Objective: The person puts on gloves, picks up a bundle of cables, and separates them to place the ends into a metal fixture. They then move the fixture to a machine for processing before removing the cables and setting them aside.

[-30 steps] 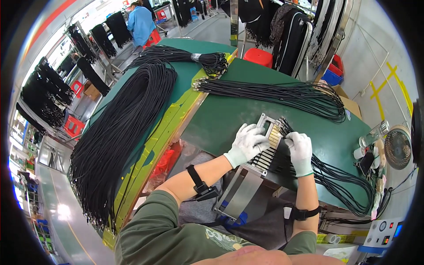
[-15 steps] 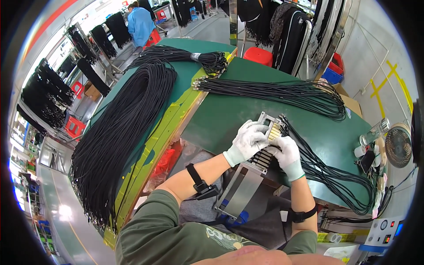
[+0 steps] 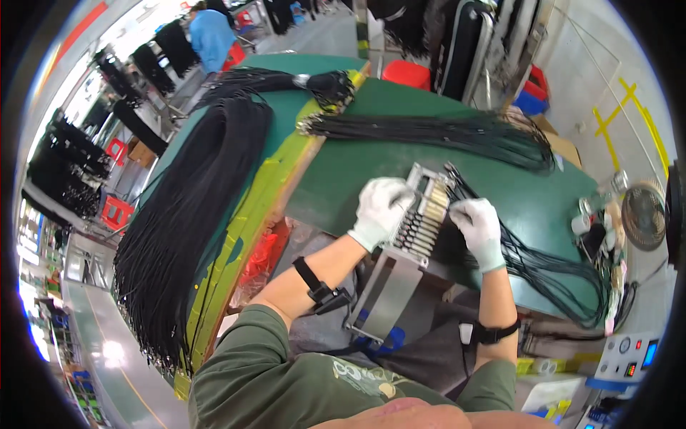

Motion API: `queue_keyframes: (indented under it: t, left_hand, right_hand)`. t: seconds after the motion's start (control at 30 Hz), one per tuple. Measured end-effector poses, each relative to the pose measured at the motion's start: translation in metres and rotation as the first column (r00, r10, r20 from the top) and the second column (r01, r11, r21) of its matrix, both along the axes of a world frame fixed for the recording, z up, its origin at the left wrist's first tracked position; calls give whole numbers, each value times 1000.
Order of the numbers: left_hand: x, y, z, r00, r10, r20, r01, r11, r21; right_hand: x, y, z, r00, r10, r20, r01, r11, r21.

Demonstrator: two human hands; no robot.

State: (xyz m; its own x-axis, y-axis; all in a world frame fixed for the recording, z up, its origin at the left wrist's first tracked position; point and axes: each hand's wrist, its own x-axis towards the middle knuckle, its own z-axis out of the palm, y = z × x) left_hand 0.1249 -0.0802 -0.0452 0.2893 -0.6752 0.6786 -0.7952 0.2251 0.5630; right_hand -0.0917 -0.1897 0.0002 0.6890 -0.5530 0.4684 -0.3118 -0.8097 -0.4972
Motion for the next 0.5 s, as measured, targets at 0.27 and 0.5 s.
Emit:
queue_keyframes:
  t: [0.27, 0.5]
  left_hand:
    - [13, -2, -9, 999, 44, 10, -45, 984, 172]
    - [10, -5, -7, 998, 53, -36, -45, 980, 194]
  right_hand:
    - [11, -4, -4, 994, -9, -108, 2, 998, -65]
    - [12, -7, -6, 967, -57, -249, 17, 987, -159]
